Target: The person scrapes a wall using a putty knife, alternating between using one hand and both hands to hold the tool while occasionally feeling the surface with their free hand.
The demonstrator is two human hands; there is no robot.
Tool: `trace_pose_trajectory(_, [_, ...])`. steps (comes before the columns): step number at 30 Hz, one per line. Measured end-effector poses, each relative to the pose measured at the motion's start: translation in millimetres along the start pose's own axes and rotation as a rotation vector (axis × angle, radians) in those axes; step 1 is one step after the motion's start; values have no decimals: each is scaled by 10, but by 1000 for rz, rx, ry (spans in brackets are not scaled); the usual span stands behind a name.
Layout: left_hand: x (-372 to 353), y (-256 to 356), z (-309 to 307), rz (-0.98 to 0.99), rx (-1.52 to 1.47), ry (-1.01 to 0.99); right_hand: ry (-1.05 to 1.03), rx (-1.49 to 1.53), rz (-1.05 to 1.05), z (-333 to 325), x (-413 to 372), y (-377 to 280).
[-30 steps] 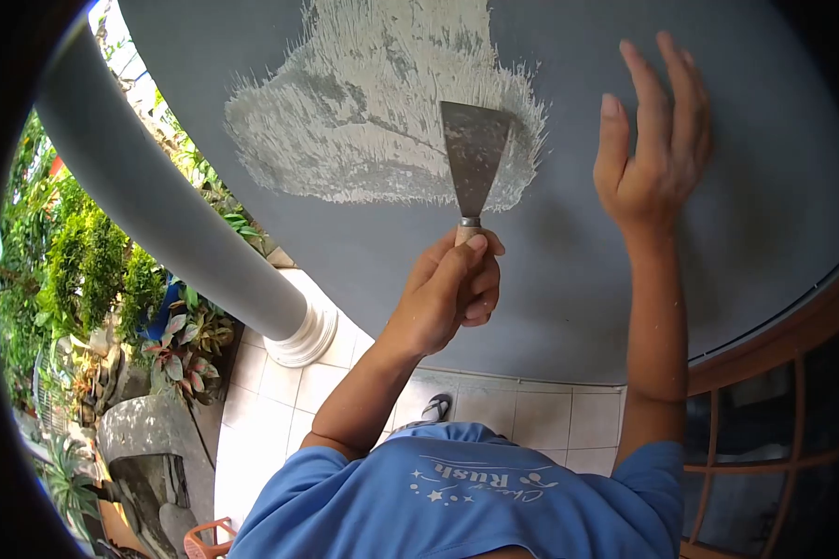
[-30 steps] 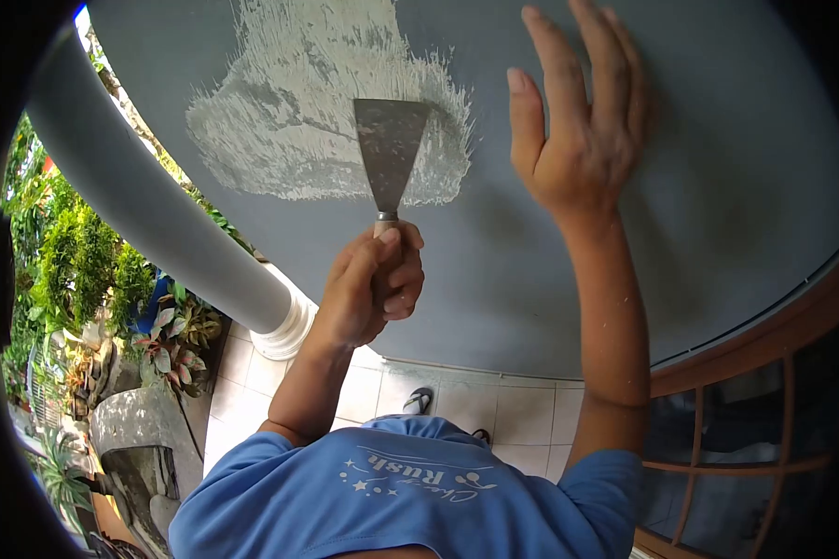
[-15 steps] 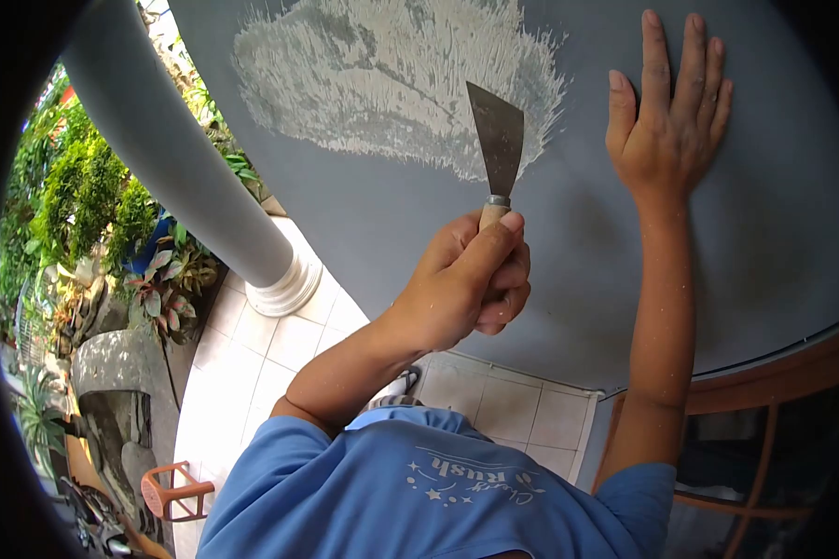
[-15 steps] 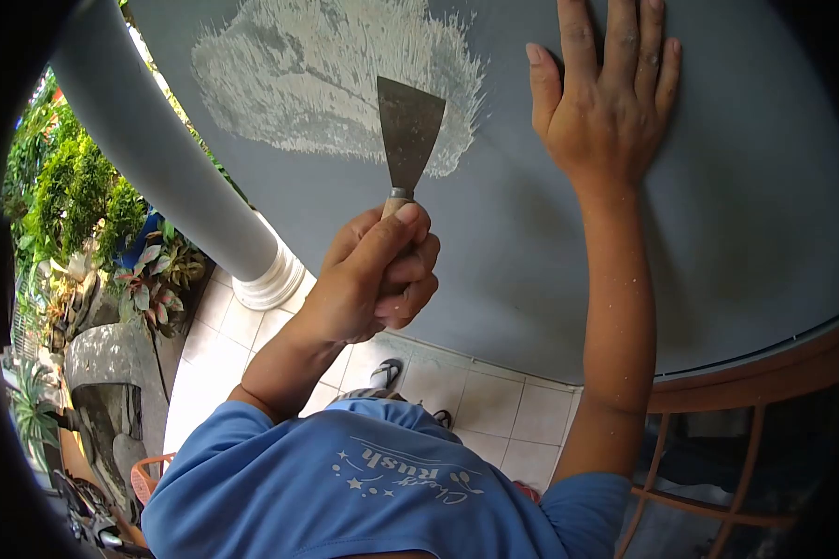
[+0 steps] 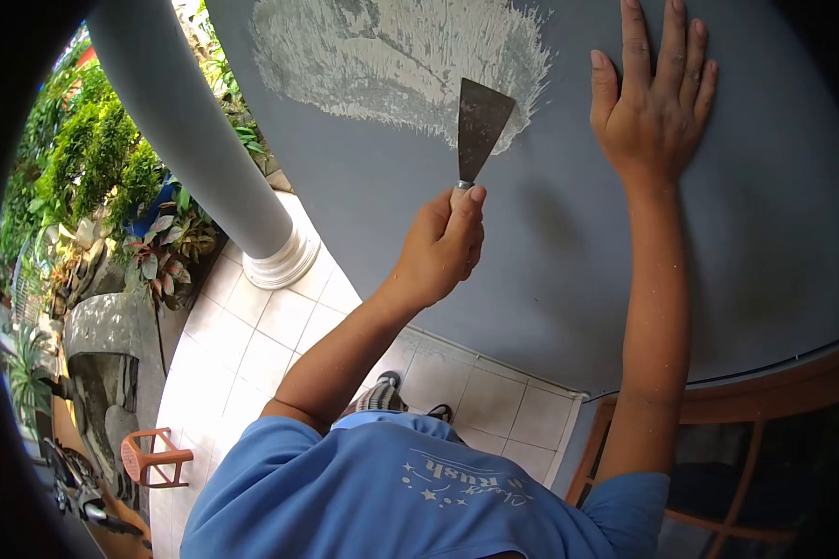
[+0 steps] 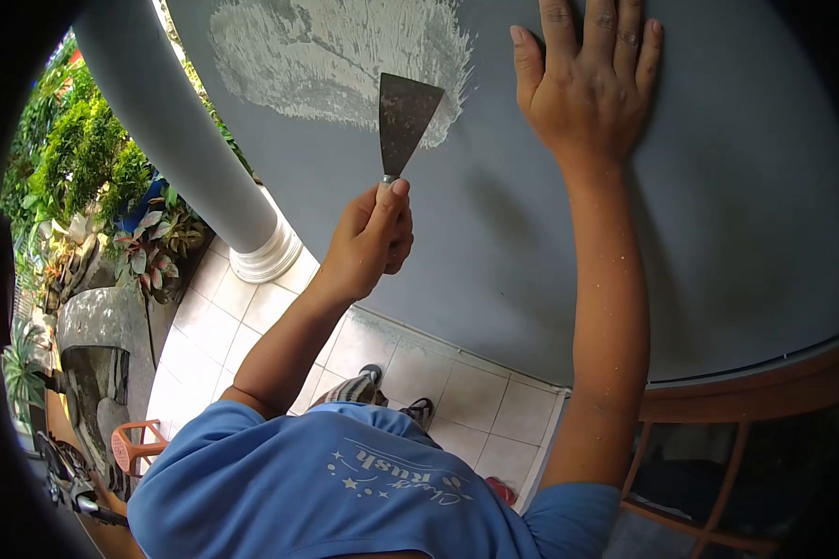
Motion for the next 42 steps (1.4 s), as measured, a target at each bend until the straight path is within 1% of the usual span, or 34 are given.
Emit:
trace_pose_trajectory(2, [-4, 22, -1, 0, 21, -24, -2, 4, 13, -1, -1, -12])
trace_pose_trajectory(5, [218, 294, 169, 84, 19, -76, 13, -32, 2, 8, -1, -18])
trace_pose_trajectory(7, [309, 406, 264, 146, -12, -114, 29, -1, 0, -14, 1, -30])
trace_pose_trajectory(10, [119, 245, 195, 63, -7, -95, 8, -23, 6, 3, -3, -28])
trace_pose_trajectory(13, [75, 40, 81, -67, -95, -111, 2, -44, 25, 10, 25, -24])
trace_pose_trajectory(14, [91, 31, 74, -71, -117, -113, -4, -41, 23, 7, 3, -36])
trace_pose_trajectory(15, [129, 55, 112, -78, -144, -113, 38, -25, 6, 2, -14, -47])
trace_pose_trajectory(16, [148, 73, 126, -82, -170, -117, 84, -10, -9, 26, -4, -42])
trace_pose_trajectory(17, [123, 87, 102, -56, -135, -117, 130, 1, -21, 13, -12, -52])
trace_pose_trajectory(19, [91, 136, 71, 6, -65, -128, 89, -23, -5, -4, -22, -68])
trace_pose_trajectory(22, [75, 52, 103, -69, -147, -116, 62, -64, -9, -12, -5, -60])
trace_pose_trajectory(25, [271, 273, 271, 46, -135, -197, 89, -41, -11, -16, 4, -96])
trace_pose_trajectory(28, [230, 351, 305, 71, -124, -186, 99, -34, -27, -20, -24, -85])
trace_pose_trajectory(31, [5, -54, 94, -136, -115, -123, 75, -44, -22, -29, -1, -84])
trace_pose_trajectory(32, [42, -65, 85, -132, -129, -129, 58, -51, -10, -19, -2, -82])
trace_pose_trajectory(34, [69, -112, 115, -140, -182, -129, 135, -33, -28, -4, -17, -79])
trace_pose_trajectory(35, [97, -83, 133, -91, -155, -121, 169, -19, -42, 3, -17, -82])
trace_pose_trajectory(40, [114, -40, 213, 107, -9, -102, 90, -16, -25, -24, -28, -89])
trace_pose_trajectory(42, [-11, -195, 147, -12, -79, -54, 78, -38, -32, -6, -6, -54])
Point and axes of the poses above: each hand's wrist, its own x-axis towards the middle knuckle, its own z-axis out of the palm, y = z × x, the point moved 7 cm from there along x, towards the middle knuckle
